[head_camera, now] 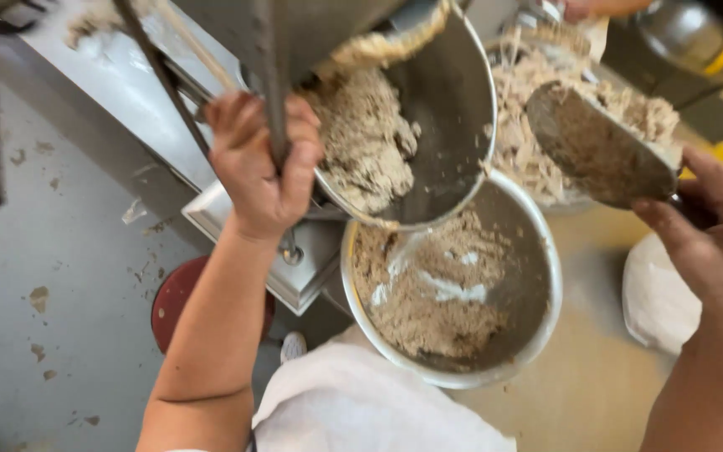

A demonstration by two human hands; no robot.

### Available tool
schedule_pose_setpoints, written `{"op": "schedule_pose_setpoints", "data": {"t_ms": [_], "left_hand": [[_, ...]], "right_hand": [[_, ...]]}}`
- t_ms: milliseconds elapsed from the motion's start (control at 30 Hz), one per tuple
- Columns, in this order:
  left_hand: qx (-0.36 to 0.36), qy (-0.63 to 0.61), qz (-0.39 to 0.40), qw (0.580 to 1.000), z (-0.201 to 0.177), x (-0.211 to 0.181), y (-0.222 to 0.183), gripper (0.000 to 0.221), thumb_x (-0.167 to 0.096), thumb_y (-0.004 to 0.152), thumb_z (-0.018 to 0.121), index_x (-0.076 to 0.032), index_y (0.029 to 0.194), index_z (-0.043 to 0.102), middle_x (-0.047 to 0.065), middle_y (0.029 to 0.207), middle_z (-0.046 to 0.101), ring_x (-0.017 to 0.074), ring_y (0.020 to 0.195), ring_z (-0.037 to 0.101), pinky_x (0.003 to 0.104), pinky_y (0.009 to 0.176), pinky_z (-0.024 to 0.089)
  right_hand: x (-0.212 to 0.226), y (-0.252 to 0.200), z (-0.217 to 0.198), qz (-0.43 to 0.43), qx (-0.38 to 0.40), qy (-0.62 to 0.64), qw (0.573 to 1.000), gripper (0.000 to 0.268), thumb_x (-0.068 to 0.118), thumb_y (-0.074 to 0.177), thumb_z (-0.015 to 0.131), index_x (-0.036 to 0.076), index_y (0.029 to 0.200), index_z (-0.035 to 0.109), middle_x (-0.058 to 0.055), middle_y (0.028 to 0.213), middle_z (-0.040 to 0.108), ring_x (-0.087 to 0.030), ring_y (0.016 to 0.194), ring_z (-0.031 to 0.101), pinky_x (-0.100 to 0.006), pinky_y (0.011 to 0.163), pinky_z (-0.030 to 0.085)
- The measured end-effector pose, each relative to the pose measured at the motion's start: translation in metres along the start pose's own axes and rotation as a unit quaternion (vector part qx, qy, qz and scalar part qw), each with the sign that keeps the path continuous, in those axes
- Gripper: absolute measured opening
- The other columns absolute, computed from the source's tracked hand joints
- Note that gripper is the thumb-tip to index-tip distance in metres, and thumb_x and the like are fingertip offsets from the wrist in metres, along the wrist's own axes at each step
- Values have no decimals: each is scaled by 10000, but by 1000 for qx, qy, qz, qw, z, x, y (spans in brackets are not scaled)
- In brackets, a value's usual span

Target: Transferring a meat mixture from large stainless steel bowls into the hopper of a sausage filling machine using a metal scoop.

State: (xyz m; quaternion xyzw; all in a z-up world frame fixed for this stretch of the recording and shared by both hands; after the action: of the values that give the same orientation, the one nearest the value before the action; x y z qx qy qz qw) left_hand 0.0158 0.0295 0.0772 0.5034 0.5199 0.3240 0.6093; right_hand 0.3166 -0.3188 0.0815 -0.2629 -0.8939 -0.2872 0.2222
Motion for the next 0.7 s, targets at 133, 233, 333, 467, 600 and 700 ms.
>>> {"op": "schedule_pose_setpoints", "data": {"t_ms": [133,233,333,467,600,700], "left_hand": [[-27,-45,-13,999,5,7,-7,492,-348,1107,494,-98,706,632,90,731,694,268,800,649,426,1066,324],[11,-40,-37,998,3,-4,-1,523,-318,1120,487,-53,688,616,130,738,644,267,799,632,425,1109,279],[17,-38,-47,998,2,-4,-4,500,-306,1114,496,-49,704,623,138,759,643,298,807,687,443,1135,294],[33,-39,-4,999,3,-8,2,554,-287,1129,455,-6,681,622,184,731,630,290,713,585,428,1072,292],[43,-26,0,999,5,-9,2,579,-286,1140,430,23,691,624,211,778,634,342,816,611,455,1035,364],[59,-60,29,996,8,-8,2,573,-243,1158,423,60,704,595,234,733,601,374,796,594,493,934,435]], "right_hand": [[-65,-38,76,215,237,-464,826,412,427,998,619,354,1404,631,-139,923,816,-379,790,782,-457,577,553],[-100,-61,170,103,400,-552,724,334,212,1057,612,189,1383,547,23,772,680,-169,643,668,-312,474,589],[-160,-66,217,53,376,-579,722,427,58,1020,592,62,1426,459,-129,974,716,-248,803,707,-336,579,619],[-195,-63,246,91,359,-522,769,611,43,991,532,145,1567,358,-178,1052,712,-338,890,686,-423,630,567],[-179,-80,252,123,401,-404,813,657,350,1013,627,293,1627,400,-75,863,701,-276,680,671,-393,503,533],[-124,-107,252,61,489,-345,799,548,400,1044,564,292,1571,457,-9,638,557,-148,459,561,-297,364,455]]}}
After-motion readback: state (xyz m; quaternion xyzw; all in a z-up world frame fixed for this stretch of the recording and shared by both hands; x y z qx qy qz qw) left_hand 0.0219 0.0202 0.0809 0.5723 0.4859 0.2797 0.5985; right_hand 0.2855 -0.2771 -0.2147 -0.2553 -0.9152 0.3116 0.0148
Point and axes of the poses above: each hand's wrist, its own y-axis towards the middle knuckle, its own z-axis out of the palm, x = y × z, the point moved 8 cm from there along y, towards the middle knuckle
